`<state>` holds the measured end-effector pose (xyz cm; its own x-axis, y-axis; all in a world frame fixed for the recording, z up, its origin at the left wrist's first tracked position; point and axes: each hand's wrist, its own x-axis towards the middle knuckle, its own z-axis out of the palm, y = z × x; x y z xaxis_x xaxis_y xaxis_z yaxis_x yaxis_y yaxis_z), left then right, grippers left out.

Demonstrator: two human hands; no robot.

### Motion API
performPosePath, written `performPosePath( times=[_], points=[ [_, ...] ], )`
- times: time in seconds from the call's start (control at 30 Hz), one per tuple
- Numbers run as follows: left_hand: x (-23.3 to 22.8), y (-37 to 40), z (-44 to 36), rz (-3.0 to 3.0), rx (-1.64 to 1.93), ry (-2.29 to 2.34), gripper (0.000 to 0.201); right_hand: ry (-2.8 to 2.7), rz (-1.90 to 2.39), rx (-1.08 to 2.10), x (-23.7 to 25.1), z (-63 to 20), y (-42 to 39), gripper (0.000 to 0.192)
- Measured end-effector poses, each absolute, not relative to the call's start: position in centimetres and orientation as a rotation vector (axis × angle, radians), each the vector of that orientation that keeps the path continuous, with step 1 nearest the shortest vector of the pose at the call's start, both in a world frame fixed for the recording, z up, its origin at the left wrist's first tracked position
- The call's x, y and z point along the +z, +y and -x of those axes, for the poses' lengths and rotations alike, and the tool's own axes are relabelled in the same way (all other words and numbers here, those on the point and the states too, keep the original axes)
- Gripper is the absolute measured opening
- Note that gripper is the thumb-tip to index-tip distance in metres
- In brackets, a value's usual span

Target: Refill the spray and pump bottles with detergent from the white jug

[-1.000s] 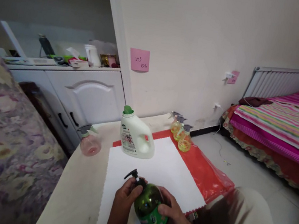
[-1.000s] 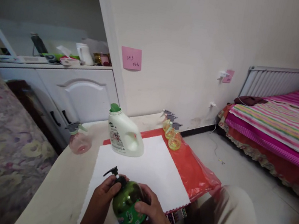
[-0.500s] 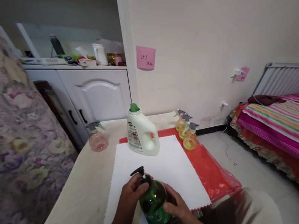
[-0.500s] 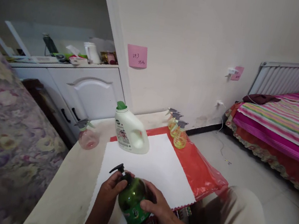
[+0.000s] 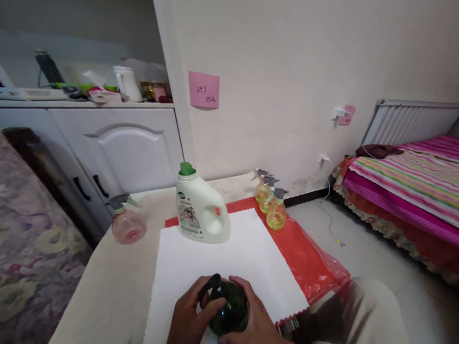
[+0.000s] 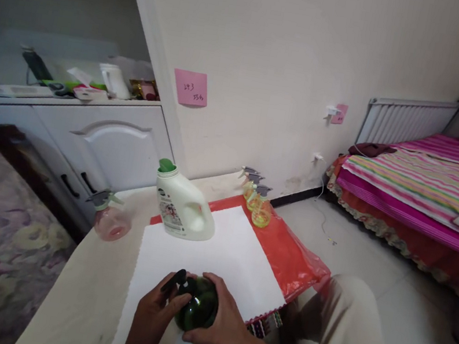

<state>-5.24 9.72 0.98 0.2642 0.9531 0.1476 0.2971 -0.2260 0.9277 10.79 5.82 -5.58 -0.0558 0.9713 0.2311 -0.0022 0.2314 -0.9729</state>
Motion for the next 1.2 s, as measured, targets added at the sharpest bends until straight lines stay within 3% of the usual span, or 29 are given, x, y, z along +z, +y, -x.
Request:
performPosePath(
  times=[0.17,0.47,0.77,1.2],
  points=[
    [0.7,10.9,5.7,-1.723,0.947,1.268,0.046,-1.252,0.971,1.05,-4.8,-13.4,6.4,0.087],
    [-3.6,12.6,5.8,-2.012,0.677,1.364,0.03,-0.996,1.126,0.738,-5.0,-24.6,11.1,0.072],
    [-4.5,12.8,5.6,-2.104,0.45,1.477,0.028,-0.887,1.206,0.674,-7.4,-29.8,15.4,0.077],
    [-4.0,12.6,4.9,-2.083,0.466,1.503,0.025,-0.927,1.298,0.611,-8.8,-29.8,16.4,0.08]
  ],
)
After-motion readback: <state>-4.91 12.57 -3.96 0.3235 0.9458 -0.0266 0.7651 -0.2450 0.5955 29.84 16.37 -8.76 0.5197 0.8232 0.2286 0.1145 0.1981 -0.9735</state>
